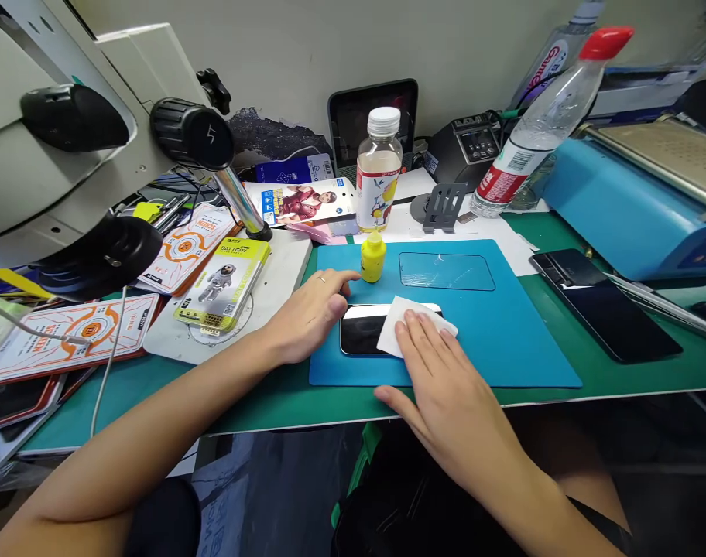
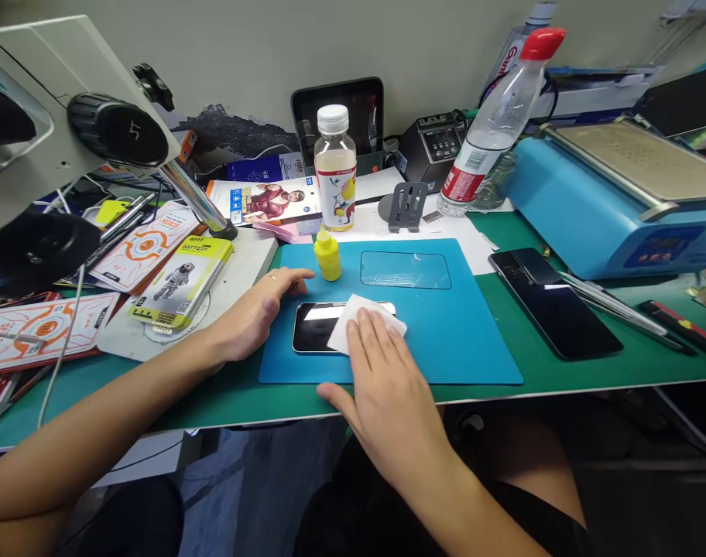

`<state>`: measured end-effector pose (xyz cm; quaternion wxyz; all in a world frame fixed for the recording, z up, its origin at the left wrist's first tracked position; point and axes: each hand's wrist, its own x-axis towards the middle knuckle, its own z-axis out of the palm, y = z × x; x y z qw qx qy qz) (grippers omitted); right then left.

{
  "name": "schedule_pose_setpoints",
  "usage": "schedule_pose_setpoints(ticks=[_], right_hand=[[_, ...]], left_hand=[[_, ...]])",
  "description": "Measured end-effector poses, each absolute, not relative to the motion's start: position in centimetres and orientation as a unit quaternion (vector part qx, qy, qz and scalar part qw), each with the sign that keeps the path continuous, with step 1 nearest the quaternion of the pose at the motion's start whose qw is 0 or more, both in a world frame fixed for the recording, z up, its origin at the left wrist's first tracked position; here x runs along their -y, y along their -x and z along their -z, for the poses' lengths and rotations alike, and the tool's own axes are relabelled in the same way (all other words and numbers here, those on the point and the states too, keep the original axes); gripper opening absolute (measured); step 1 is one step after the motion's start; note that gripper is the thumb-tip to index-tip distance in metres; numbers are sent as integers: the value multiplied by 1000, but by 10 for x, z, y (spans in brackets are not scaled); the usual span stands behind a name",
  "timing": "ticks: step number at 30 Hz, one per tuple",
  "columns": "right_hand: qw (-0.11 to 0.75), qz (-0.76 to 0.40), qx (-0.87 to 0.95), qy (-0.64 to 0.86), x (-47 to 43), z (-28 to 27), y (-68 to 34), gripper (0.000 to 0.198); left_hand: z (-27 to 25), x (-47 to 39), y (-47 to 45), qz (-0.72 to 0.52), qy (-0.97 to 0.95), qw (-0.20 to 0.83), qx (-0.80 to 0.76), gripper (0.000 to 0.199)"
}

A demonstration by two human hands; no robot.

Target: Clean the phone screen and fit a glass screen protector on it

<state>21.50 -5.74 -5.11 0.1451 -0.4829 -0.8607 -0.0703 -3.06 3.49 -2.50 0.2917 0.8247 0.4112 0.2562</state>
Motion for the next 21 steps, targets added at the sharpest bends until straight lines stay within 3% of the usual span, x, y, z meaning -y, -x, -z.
schedule_pose_setpoints(ticks=[8,12,18,21], right_hand=[[120,-26,876,467,40,44,-132,112],[126,-31,898,421,59,46,-153,102],[118,65,872,470,68,49,-233,87],[129,75,848,509,63,52,-232,92]], left_hand=[[27,-34,30,-260,-817,305,-415,100],[27,-34,30,-257,-818,300,-418,99],[25,-35,31,-251,-822,298,-415,99],[24,-35,30,-253,-823,298,-412,97]])
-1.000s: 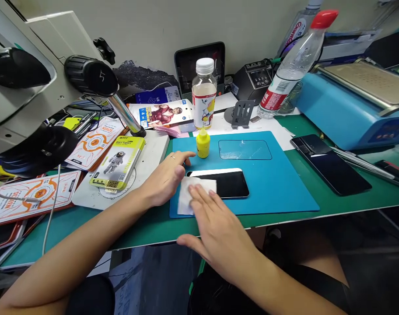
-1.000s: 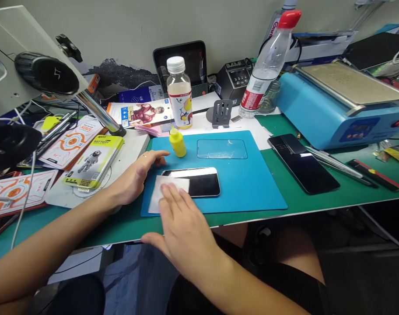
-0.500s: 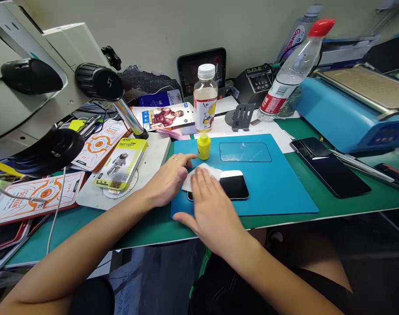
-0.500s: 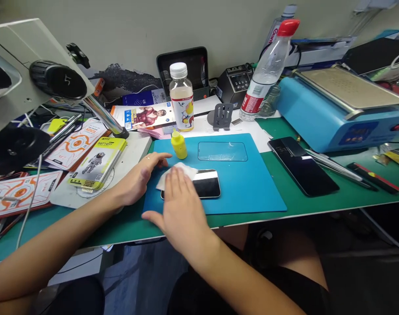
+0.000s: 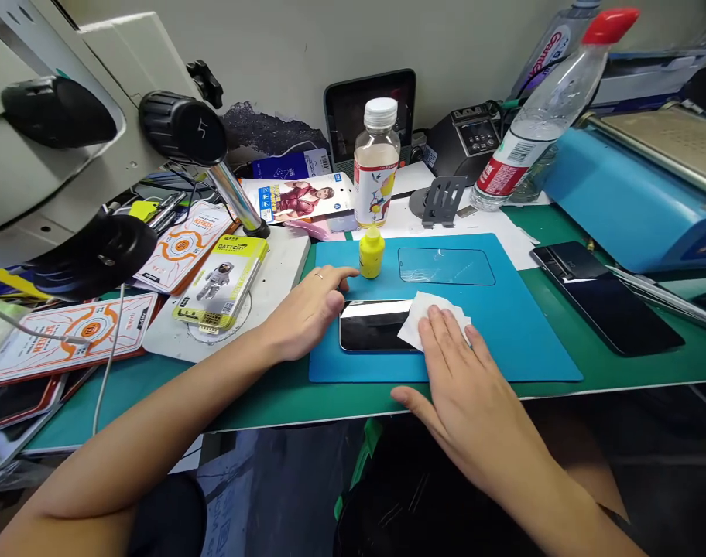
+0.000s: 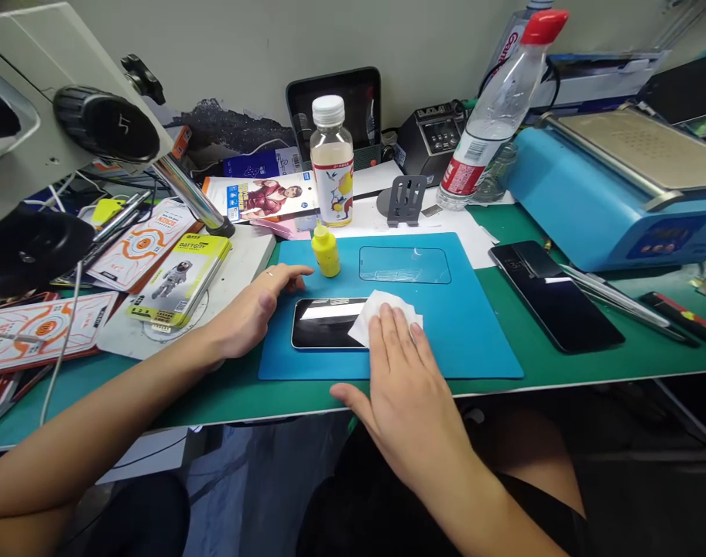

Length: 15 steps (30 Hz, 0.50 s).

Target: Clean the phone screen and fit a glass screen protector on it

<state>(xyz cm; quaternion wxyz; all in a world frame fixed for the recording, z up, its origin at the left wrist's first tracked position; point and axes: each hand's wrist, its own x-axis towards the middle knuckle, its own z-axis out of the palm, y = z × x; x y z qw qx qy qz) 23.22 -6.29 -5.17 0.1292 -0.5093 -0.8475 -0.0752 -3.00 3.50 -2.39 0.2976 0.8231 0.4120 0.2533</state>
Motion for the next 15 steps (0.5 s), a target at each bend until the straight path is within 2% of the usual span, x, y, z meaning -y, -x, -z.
schedule_pose_setpoints(ticks=[3,8,13,15], right_hand=[[145,47,837,526,61,54,-197,104],[141,-11,863,484,61,51,-134,111],[138,-7,895,425,68,50,-163,98],[123,25,886,446,73,50,-193,94]], left_hand=[[24,-35,30,-253,-823,301,-411,96],[25,-35,31,-254,-823,301,-410,98],[26,-34,31,-248,-822,306,-412,100],[26,-35,30,-247,-822,308,-411,99]])
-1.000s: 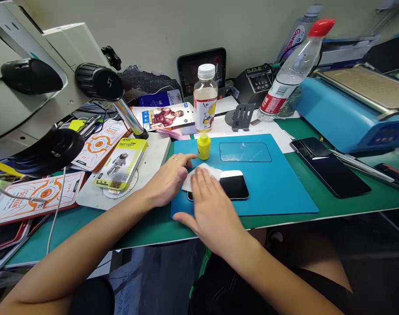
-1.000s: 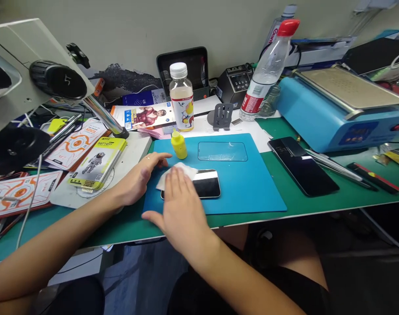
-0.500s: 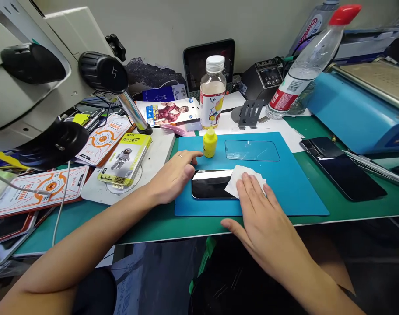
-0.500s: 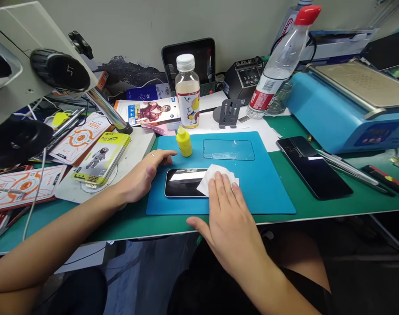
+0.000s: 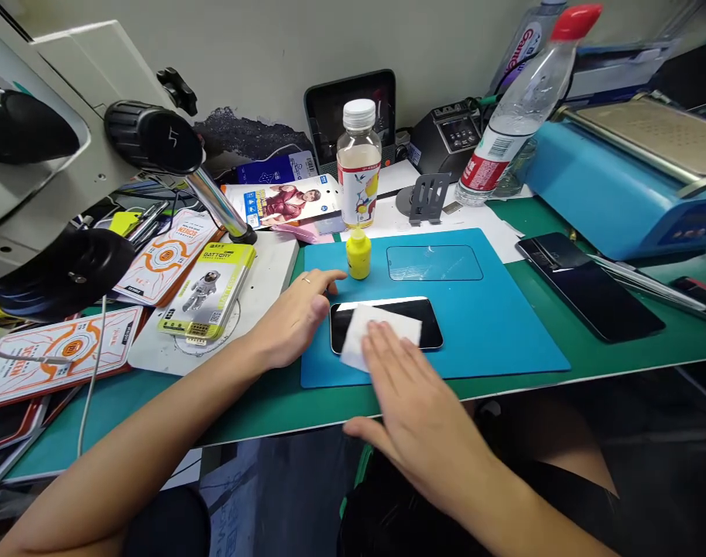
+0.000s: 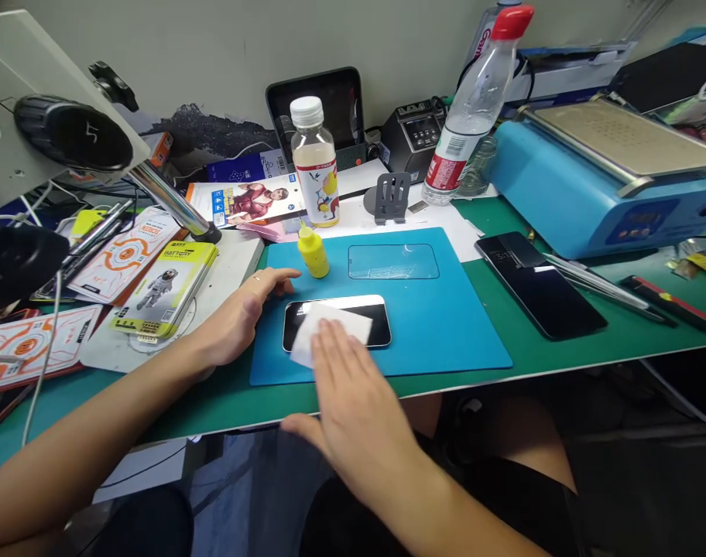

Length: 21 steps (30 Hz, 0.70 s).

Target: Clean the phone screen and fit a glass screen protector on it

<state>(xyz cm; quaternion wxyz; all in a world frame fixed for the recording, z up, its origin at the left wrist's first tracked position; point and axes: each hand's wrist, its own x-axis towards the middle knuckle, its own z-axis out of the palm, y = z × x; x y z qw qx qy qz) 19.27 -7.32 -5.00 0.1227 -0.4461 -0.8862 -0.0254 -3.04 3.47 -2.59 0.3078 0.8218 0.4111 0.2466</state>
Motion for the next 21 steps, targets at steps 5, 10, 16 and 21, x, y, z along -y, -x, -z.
schedule_pose_setpoints(ticks=[5,10,16,21], right_hand=[[129,79,858,491,77,52,-228,84],[144,58,844,513,72,55,-177,99],[150,21,878,454,60,54,-134,106],[126,43,894,428,67,52,-196,92]], left_hand=[[25,-35,31,-241,-820,312,-414,98],[25,-35,31,-242,-823,310,-410,96],[28,-35,32,-240,-824,305,-412,96],[28,-36,31,-239,-823,307,-414,99]])
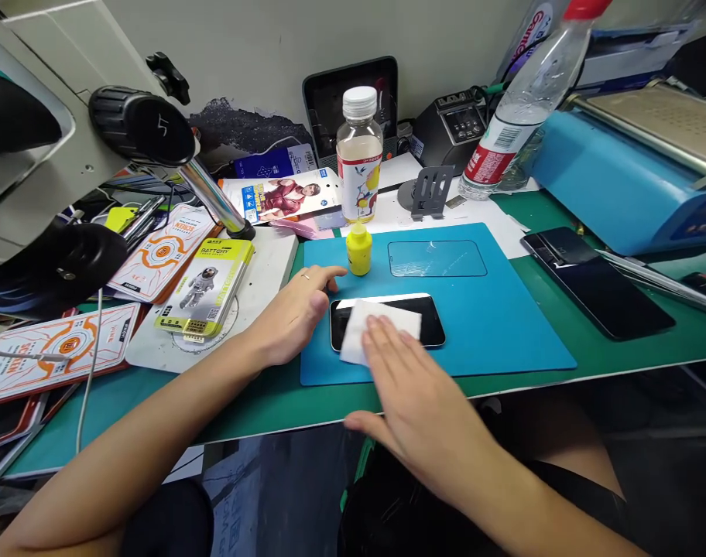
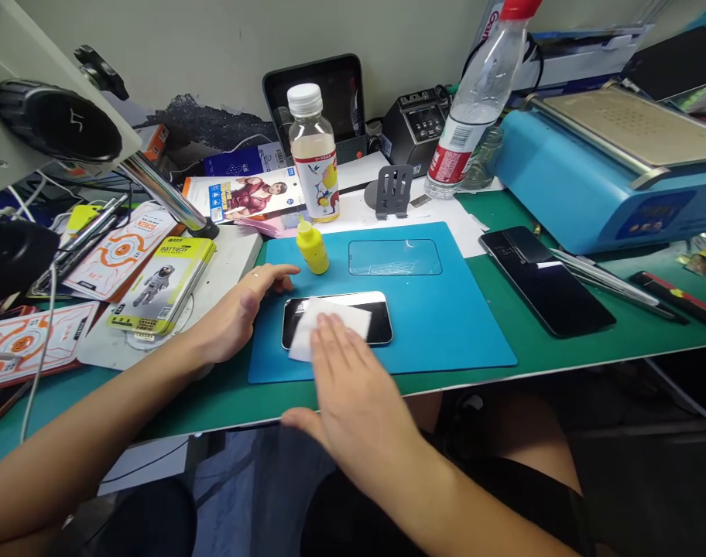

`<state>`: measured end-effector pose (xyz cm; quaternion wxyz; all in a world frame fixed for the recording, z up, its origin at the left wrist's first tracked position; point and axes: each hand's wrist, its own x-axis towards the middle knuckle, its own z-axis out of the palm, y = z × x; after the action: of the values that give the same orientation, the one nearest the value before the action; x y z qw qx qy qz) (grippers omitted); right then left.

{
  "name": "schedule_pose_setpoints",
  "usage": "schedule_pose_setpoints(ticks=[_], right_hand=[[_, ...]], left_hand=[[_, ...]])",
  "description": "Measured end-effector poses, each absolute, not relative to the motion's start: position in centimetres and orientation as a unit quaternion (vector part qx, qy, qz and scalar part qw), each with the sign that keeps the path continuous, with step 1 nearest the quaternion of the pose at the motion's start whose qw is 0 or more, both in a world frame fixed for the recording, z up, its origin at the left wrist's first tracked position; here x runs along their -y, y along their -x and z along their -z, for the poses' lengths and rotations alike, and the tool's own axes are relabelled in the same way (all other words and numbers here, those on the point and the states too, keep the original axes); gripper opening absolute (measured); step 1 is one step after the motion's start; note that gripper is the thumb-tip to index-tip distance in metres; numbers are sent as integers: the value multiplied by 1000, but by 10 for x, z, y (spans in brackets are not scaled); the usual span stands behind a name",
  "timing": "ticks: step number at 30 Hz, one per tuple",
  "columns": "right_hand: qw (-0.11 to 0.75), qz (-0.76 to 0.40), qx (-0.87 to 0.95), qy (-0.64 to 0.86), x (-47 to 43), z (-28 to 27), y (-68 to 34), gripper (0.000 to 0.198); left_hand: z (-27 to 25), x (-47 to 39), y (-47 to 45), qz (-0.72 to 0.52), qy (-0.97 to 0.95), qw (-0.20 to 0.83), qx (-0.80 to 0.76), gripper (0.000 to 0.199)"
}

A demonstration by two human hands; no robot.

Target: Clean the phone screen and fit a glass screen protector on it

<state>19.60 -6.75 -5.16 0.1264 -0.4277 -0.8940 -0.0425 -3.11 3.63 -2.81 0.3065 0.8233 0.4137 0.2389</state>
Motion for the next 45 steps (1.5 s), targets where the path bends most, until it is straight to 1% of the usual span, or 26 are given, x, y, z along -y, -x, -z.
schedule_pose_setpoints(ticks=[2,4,8,10,12,15,17,19,21,23,26,27,30,32,35,36,38,41,43,45], right_hand=[[118,65,879,458,66,50,-221,87],[117,63,867,481,57,49,-231,89],[114,-2,850,515,35,44,-195,104],[106,-46,856,504,31,42,-168,110],[107,-74,877,463,35,40,-151,112],[108,-86,910,391,50,38,-161,106],[107,-58,917,379,59,37,-186,99],[114,-2,910,399,60,38,-211,92],[111,28,894,434,54,38,-223,91],[99,22,874,476,45,38,-215,96],[95,-14,845,525,34,39,-177,111],[101,-28,843,528,32,39,-163,115],[128,-56,872,469,35,41,-134,120],[144,-70,892,424,40,41,-135,117],[146,-72,911,380,47,42,-161,105],[141,-62,913,377,49,42,-174,101],[128,-29,914,383,51,41,-200,93],[116,7,900,420,49,41,-233,87],[110,16,895,433,47,41,-245,87],[105,19,891,442,44,43,-247,88]], left_hand=[[27,-36,30,-240,-824,307,-413,99],[26,-36,30,-245,-821,311,-411,99],[26,-35,31,-257,-822,306,-406,103],[25,-35,31,-248,-837,293,-390,98],[24,-34,31,-230,-855,279,-372,87],[21,-32,31,-204,-871,271,-357,66],[19,-30,30,-195,-872,278,-352,58],[18,-29,30,-190,-869,286,-355,58],[17,-29,29,-180,-867,291,-363,62],[17,-29,29,-168,-866,294,-370,65],[18,-30,29,-170,-861,304,-370,60],[18,-31,30,-177,-859,308,-368,58],[18,-31,32,-189,-857,316,-359,56],[18,-31,32,-190,-860,318,-352,54],[17,-32,31,-188,-869,305,-341,41],[16,-32,31,-185,-874,297,-338,40],[16,-32,30,-179,-881,282,-336,43],[15,-31,28,-168,-885,268,-341,50],[15,-31,27,-163,-889,264,-338,61],[15,-31,27,-162,-890,266,-332,77]])
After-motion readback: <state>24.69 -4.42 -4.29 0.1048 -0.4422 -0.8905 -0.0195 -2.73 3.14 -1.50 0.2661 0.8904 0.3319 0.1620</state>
